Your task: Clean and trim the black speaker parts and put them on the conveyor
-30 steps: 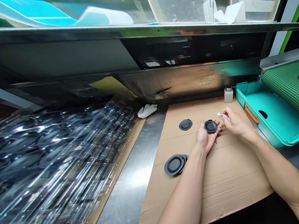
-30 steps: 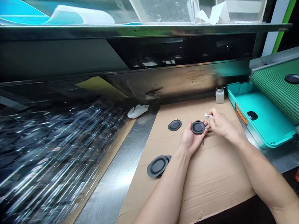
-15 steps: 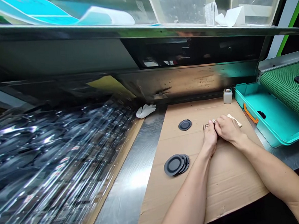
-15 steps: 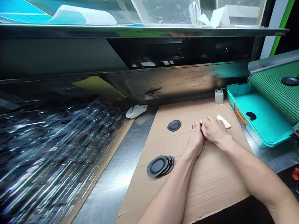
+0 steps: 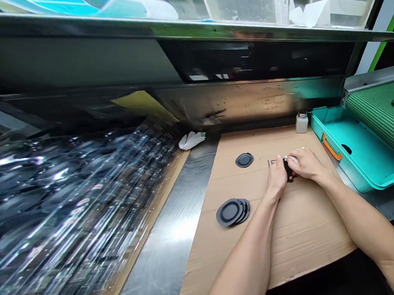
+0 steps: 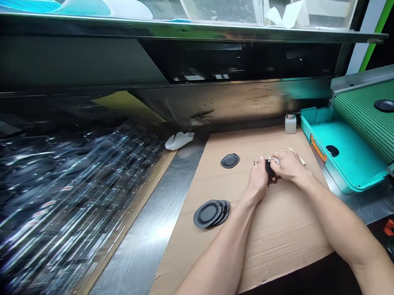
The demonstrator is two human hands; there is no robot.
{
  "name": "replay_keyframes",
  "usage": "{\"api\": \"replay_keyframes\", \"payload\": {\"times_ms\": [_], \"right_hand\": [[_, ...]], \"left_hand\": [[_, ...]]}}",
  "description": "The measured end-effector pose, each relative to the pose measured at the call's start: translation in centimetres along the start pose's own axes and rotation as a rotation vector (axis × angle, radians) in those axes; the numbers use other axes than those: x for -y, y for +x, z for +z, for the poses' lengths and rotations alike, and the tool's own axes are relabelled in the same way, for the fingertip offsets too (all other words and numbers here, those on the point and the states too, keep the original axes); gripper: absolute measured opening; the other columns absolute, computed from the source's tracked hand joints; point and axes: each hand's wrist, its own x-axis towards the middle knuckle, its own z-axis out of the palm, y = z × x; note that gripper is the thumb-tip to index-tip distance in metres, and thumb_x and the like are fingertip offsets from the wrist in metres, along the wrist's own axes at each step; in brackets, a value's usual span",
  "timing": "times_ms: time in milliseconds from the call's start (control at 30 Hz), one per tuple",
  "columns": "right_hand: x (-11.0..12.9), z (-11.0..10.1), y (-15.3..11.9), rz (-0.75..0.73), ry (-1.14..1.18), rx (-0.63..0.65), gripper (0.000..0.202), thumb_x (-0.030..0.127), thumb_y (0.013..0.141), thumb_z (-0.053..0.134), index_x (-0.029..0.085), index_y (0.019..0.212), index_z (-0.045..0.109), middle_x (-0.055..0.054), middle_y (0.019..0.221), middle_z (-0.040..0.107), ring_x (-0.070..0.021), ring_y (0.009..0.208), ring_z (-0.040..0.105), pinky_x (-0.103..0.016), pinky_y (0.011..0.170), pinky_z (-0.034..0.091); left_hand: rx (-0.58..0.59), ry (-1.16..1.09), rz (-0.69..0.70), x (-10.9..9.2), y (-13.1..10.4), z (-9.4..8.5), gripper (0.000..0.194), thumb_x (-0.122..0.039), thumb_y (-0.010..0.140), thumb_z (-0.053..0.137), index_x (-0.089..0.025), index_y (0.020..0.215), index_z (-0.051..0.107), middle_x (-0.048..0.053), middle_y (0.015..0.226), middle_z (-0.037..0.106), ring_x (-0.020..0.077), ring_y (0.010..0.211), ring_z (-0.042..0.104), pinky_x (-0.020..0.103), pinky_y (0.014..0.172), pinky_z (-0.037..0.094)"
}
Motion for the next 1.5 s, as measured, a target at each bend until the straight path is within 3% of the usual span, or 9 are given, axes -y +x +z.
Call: {"api": "replay_keyframes", "payload": {"times_ms": [167,367,500,667,833,1000,1200,1367,1500], "right_hand": [[-0.4,-1.6,-0.3,0.032,0.070,0.100,0.028,0.024,0.085,0.050,0.019,0.066,0.070,-0.001,0.062,0.069,-0.0130,0.059,0.055,-0.025,0.058,0.032],[-0.2,-0.6,-0.2,-0.024,0.001,0.014,0.028,0.026,0.088,0.050,0.021,0.069,0.070,-0.003,0.068,0.071,-0.0153,0.068,0.060,-0.024,0.068,0.037],[0.1,0.1,-0.2,0.014,-0.081,-0.007,0.022,0.028,0.086,0.054,0.022,0.074,0.071,-0.006,0.077,0.074,-0.0188,0.077,0.063,-0.026,0.071,0.038],[-0.6,0.3,0.0,0.055,0.061,-0.045,0.024,0.028,0.090,0.053,0.021,0.075,0.070,-0.003,0.073,0.073,-0.0166,0.073,0.063,-0.025,0.067,0.038],[-1.1,0.4,0.2,0.077,0.261,-0.155,0.023,0.033,0.092,0.055,0.019,0.084,0.072,-0.002,0.082,0.075,-0.0137,0.076,0.064,-0.022,0.067,0.039],[0.0,0.6,0.0,0.170,0.317,0.031,0.019,0.033,0.088,0.058,0.021,0.079,0.069,0.003,0.059,0.069,-0.0127,0.062,0.062,-0.021,0.059,0.039],[-0.7,1.0,0.3,0.223,0.227,-0.157,0.018,0.030,0.085,0.059,0.019,0.077,0.070,-0.001,0.073,0.073,-0.0138,0.068,0.062,-0.023,0.061,0.037],[-1.3,0.9,0.2,0.190,0.288,-0.020,0.021,0.033,0.087,0.058,0.020,0.078,0.072,0.001,0.066,0.069,-0.0136,0.064,0.061,-0.023,0.059,0.037],[-1.2,0.6,0.2,0.199,0.174,-0.266,0.018,0.028,0.090,0.058,0.018,0.085,0.073,-0.004,0.083,0.072,-0.0158,0.077,0.062,-0.025,0.068,0.040]], "left_hand": [[0.015,0.143,0.114,-0.1,-0.3,-0.1,0.055,-0.057,0.095,0.049,-0.017,0.061,0.068,0.006,0.050,0.060,0.0164,0.045,0.054,0.027,0.050,0.039],[0.013,0.200,0.112,0.1,-0.5,0.0,0.063,-0.059,0.098,0.033,-0.017,0.067,0.069,0.006,0.053,0.062,0.0165,0.043,0.055,0.027,0.046,0.040],[0.007,0.183,0.112,0.2,-0.6,0.0,0.060,-0.057,0.097,0.038,-0.017,0.062,0.066,0.006,0.051,0.061,0.0149,0.043,0.055,0.025,0.045,0.041],[-0.111,-0.163,-0.121,-0.6,0.1,-0.3,0.049,-0.046,0.098,0.038,-0.013,0.073,0.063,0.007,0.056,0.064,0.0136,0.042,0.056,0.022,0.040,0.039],[-0.013,-0.446,-0.235,-1.7,0.6,-1.0,0.038,-0.035,0.097,0.037,-0.010,0.081,0.061,0.010,0.065,0.068,0.0143,0.047,0.061,0.020,0.037,0.037],[-0.073,-0.348,-0.156,-1.1,0.5,-0.7,0.037,-0.044,0.092,0.049,-0.014,0.072,0.059,0.005,0.056,0.063,0.0136,0.041,0.056,0.023,0.039,0.039],[-0.062,-0.294,-0.129,-0.8,0.4,-0.3,0.046,-0.056,0.087,0.055,-0.012,0.078,0.065,0.006,0.058,0.066,0.0155,0.046,0.060,0.024,0.042,0.041],[-0.033,-0.327,-0.143,-1.0,0.4,-0.6,0.050,-0.059,0.088,0.053,-0.012,0.077,0.065,0.007,0.058,0.065,0.0160,0.048,0.060,0.024,0.042,0.039],[-0.015,-0.377,-0.154,-0.9,0.4,-0.8,0.054,-0.062,0.090,0.051,-0.010,0.087,0.066,0.008,0.063,0.067,0.0154,0.050,0.061,0.023,0.041,0.037]]}}
